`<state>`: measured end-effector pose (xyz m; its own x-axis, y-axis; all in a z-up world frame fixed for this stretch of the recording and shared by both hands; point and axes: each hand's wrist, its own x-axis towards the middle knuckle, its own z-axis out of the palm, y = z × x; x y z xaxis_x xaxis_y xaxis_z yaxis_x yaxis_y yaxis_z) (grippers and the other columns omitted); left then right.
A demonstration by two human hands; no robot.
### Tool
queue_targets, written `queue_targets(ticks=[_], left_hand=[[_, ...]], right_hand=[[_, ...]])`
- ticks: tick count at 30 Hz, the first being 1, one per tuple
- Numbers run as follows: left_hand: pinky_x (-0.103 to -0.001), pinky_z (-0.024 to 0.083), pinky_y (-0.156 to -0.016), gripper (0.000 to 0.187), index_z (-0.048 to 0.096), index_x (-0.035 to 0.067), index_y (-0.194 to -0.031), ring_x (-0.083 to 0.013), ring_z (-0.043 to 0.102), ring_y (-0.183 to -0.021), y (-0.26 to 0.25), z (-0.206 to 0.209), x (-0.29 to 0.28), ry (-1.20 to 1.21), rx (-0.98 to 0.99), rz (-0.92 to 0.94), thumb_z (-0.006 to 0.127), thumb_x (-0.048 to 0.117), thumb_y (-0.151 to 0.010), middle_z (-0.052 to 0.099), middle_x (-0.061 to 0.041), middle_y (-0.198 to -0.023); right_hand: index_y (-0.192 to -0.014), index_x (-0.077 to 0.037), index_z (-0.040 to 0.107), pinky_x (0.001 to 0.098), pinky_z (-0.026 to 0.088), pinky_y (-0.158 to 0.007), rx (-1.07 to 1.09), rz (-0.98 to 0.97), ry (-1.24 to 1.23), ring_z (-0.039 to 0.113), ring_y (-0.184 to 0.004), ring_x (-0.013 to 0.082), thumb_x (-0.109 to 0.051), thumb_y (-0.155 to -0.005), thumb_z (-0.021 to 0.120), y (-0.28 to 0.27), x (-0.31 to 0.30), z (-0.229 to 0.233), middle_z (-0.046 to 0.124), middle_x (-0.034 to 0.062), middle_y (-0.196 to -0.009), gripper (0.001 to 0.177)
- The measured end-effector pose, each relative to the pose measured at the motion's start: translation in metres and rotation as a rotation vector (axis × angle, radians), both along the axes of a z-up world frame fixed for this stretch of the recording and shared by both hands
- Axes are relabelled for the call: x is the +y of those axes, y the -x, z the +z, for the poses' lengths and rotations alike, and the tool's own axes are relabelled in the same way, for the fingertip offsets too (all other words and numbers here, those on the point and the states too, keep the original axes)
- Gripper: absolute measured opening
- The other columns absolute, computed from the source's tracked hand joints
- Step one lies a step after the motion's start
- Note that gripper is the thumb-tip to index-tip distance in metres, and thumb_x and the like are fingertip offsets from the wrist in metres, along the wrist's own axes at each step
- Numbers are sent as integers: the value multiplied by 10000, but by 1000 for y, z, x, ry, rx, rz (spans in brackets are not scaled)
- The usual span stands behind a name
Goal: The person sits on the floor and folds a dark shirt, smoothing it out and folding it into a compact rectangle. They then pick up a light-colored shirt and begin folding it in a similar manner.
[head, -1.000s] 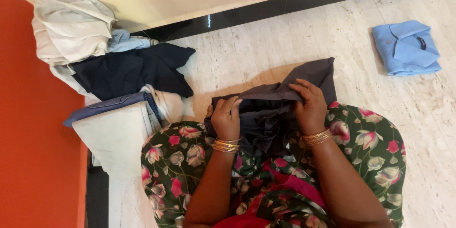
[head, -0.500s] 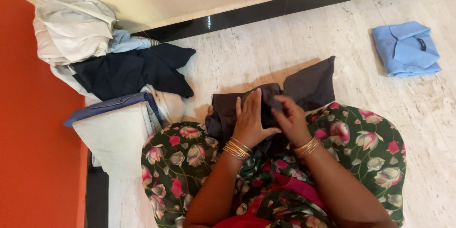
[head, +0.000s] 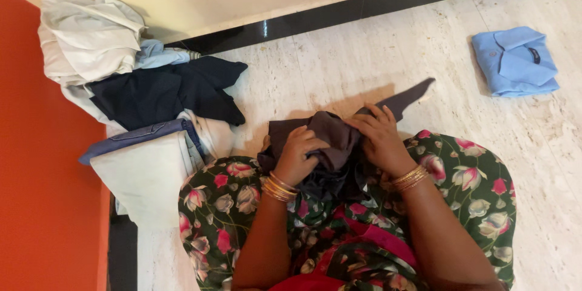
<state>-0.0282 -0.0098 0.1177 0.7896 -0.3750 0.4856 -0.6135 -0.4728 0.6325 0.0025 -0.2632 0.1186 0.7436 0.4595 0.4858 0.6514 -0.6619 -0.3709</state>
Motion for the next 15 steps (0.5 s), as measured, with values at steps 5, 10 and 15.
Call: queue_targets(ticks=[5, 10, 15], left_hand=[[-391, 511, -801, 340, 707, 45, -877, -291, 605, -847, 2, 7, 37, 255, 62, 283, 587, -113, -601, 607, -93, -831], [-254, 543, -819, 292, 695, 7, -1028, -135, 658, -894, 6, 20, 99, 563, 116, 544, 599, -135, -792, 684, -31, -956], [-251, 551, -897, 231, 691, -9, -1109, -112, 686, -967, 17, 10, 133, 738, 124, 534, 670, -76, -889, 729, -25, -1040]], right_hand=[[-1012, -208, 757, 604, 222, -1199, 148, -232, 15, 595, -1112, 289, -97, -703, 790, -17, -30, -22, 677, 34, -946, 330], [-910, -193, 809, 483, 479, -917, 183, -529, 37, 653, -854, 314, -193, -872, 822, -39, -105, -28, 705, 92, -890, 41], [-1019, -131, 777, 419, 511, -955, 98, -558, -329, 660, -1014, 307, -127, -913, 804, -29, -134, -37, 701, 115, -1052, 109]])
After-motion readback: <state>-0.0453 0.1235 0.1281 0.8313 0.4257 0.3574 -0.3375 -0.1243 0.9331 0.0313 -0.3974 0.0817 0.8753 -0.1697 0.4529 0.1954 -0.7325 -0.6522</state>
